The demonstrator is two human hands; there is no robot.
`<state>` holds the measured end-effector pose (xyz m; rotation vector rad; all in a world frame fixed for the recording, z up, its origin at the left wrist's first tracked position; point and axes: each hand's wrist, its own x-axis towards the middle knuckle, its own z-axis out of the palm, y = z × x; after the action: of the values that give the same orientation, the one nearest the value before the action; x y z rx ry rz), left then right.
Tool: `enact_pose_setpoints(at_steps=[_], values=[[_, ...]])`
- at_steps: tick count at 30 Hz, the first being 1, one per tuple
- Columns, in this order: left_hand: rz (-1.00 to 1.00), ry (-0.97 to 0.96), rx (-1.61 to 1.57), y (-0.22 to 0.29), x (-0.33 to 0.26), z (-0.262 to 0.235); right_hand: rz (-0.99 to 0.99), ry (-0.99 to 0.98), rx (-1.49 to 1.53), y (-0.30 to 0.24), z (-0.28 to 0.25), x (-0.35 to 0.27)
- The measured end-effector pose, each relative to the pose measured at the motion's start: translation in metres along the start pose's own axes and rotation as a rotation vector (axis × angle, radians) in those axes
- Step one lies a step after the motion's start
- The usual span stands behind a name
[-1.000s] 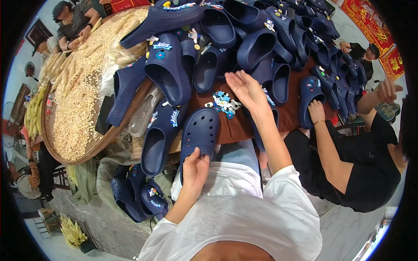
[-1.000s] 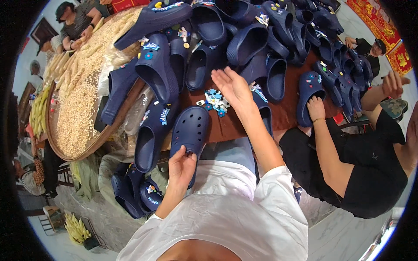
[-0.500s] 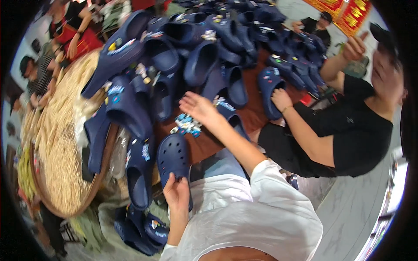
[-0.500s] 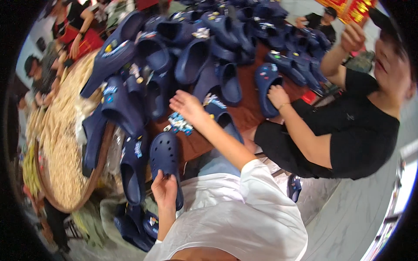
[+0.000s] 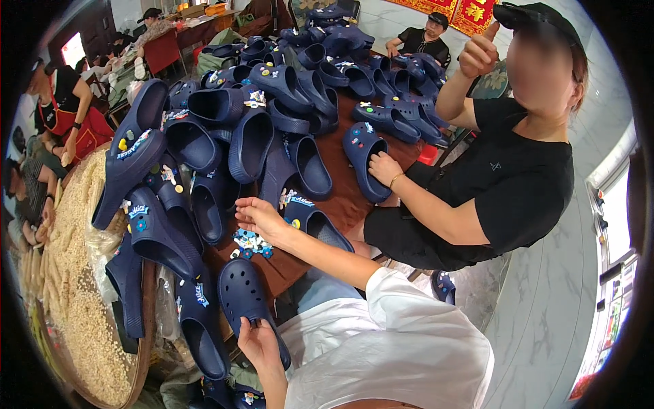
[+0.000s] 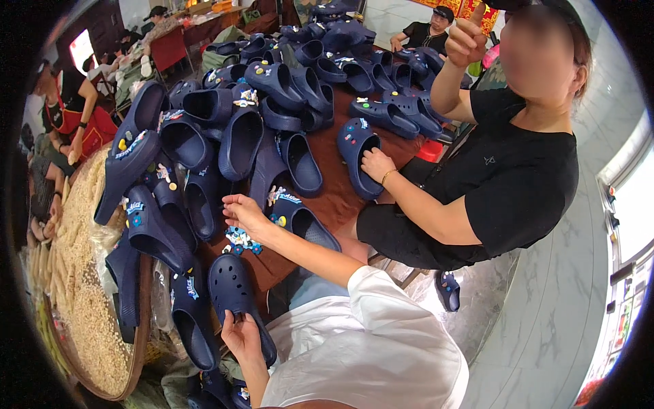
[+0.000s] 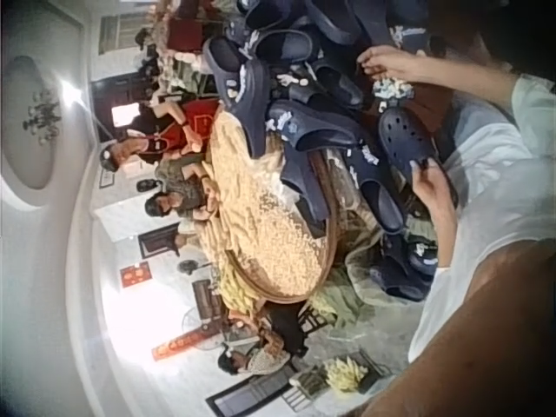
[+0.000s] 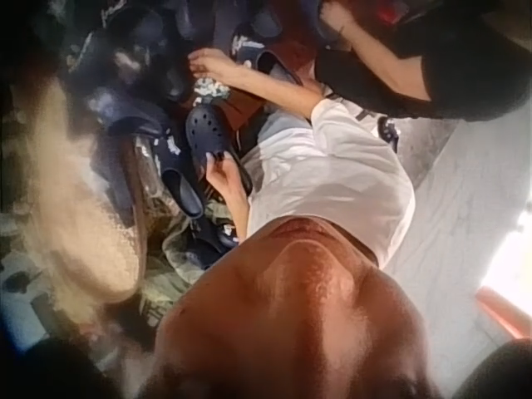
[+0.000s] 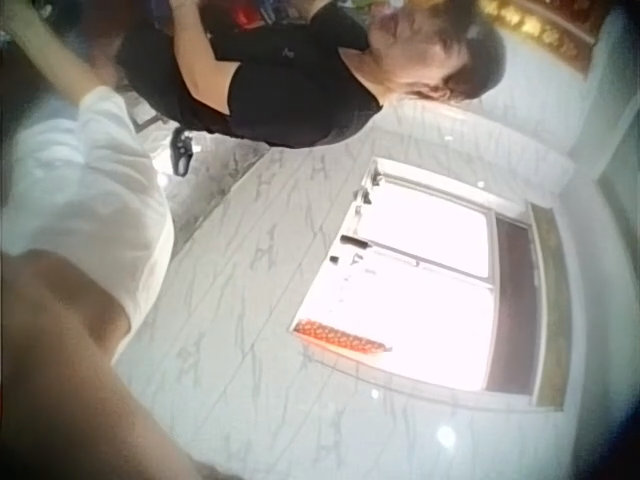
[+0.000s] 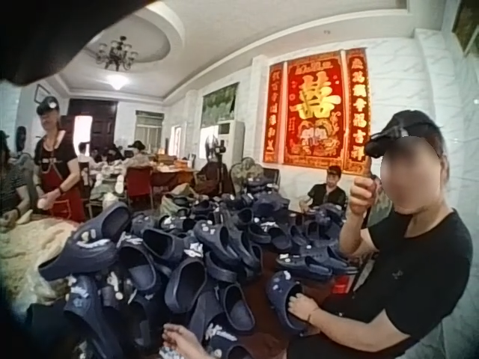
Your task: Manually pushing decorative charms into the holes of rubber clog shoes to decorate them.
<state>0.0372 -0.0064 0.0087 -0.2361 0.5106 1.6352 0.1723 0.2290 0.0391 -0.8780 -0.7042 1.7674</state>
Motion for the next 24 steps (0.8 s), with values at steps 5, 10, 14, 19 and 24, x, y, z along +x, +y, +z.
enact_pose_setpoints(at_steps=[5,10,14,19,24], values=[[-0.011,-0.014,-0.005,0.000,-0.002,0.003,0.006,-0.027,-0.038,0.000,0.004,-0.008],[-0.048,-0.064,-0.027,0.002,-0.003,0.005,0.007,-0.065,-0.055,0.005,0.006,-0.015],[-0.046,-0.047,-0.028,0.002,0.000,0.003,0.003,-0.073,-0.077,0.014,0.005,-0.026],[-0.009,-0.025,-0.030,0.004,-0.003,-0.002,0.069,-0.155,-0.163,0.029,0.002,-0.054],[-0.035,-0.016,-0.033,-0.001,0.005,-0.011,0.074,-0.214,-0.286,0.025,-0.008,-0.082]])
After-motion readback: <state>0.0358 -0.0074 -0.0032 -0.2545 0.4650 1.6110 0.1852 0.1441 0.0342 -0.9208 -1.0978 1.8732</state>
